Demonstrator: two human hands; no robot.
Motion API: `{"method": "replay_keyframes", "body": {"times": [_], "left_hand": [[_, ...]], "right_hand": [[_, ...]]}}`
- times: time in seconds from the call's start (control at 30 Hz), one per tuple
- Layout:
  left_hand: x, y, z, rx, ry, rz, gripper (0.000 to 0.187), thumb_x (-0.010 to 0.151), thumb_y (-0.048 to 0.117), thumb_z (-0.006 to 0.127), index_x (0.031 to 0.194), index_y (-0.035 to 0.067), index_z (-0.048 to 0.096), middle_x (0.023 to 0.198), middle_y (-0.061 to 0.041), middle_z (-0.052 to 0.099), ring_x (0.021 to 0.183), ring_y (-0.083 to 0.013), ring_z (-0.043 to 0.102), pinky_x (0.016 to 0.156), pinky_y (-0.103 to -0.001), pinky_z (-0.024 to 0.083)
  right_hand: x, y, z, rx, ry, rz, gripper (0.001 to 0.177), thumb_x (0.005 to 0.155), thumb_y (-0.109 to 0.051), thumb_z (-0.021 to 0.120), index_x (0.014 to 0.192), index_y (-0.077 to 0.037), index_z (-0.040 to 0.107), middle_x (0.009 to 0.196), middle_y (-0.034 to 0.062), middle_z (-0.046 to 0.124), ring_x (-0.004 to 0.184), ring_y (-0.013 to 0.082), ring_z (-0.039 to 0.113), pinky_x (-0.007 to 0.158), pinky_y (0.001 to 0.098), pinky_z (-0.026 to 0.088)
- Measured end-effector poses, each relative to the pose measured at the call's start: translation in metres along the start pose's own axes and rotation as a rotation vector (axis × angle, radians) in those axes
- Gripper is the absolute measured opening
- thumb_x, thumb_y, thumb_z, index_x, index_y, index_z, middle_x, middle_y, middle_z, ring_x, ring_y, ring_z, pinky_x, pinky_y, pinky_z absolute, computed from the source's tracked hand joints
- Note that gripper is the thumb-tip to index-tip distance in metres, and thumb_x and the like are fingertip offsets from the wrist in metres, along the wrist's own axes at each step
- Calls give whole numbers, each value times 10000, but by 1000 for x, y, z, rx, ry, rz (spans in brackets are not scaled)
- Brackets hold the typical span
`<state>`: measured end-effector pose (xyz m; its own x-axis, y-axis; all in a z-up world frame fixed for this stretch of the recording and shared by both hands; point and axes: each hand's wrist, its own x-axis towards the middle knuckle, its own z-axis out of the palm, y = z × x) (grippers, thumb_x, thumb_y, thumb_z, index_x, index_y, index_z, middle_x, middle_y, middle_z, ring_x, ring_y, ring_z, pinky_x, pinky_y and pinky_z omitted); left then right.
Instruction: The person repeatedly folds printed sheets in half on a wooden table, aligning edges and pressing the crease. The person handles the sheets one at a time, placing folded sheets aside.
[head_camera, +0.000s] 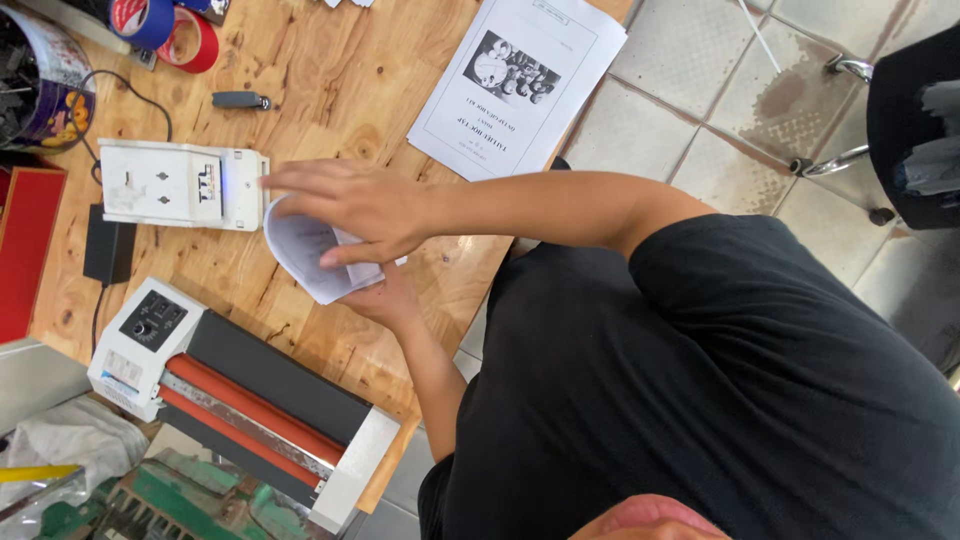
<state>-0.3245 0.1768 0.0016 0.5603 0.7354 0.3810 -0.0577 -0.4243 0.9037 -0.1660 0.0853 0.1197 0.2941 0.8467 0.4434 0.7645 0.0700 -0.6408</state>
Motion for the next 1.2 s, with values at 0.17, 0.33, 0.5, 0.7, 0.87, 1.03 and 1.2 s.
{"method": "replay_keyframes", "body": {"times": [0.17,0.33,0.5,0.7,0.87,1.03,1.2], "left_hand": [[0,6,2,114,9,-12,999,886,108,850,1591,-22,153,1620,-273,372,1491,-380,473,1240,-473,418],[-2,7,3,195,14,-27,1042,856,122,881,1586,-29,153,1604,-273,377,1469,-379,476,1204,-474,435],[-3,3,1,181,28,42,1047,891,95,858,1597,-51,99,1605,-301,296,1460,-401,441,1192,-487,438],[-9,-9,7,-7,31,-48,983,901,113,854,1562,-47,143,1537,-292,347,1398,-375,508,1148,-462,528],[8,6,-23,239,19,192,1338,614,376,992,1571,-26,148,1590,-275,270,1460,-424,354,1218,-558,319],[62,34,-96,242,262,429,1236,806,448,897,1634,67,63,1681,-182,206,1554,-362,317,1285,-535,309],[89,48,-112,-531,-29,68,762,967,191,829,1516,-141,416,1552,-254,511,1385,-357,532,1232,-480,399]], "right_hand": [[39,-12,2,-229,-429,-95,906,947,-704,542,1537,-48,337,1675,169,186,1563,350,95,1252,583,130],[43,-8,9,-196,-292,-140,947,894,-646,638,1551,-26,354,1657,178,241,1543,358,135,1222,608,124],[80,-2,11,-299,-331,-34,727,869,-445,744,1436,-68,490,1546,201,397,1410,367,379,1128,585,277],[127,12,34,-400,-494,412,213,778,-139,782,978,-65,773,1030,146,752,972,315,734,740,437,604],[122,6,21,-352,-296,311,133,733,-110,786,852,-53,768,904,177,744,853,355,735,666,449,591],[92,-7,-33,-176,-278,110,183,709,-17,764,891,-42,765,843,186,734,841,373,712,682,467,548],[60,-1,-34,309,-21,30,256,776,-37,788,1028,-17,744,936,165,764,858,329,729,714,409,555]]}}
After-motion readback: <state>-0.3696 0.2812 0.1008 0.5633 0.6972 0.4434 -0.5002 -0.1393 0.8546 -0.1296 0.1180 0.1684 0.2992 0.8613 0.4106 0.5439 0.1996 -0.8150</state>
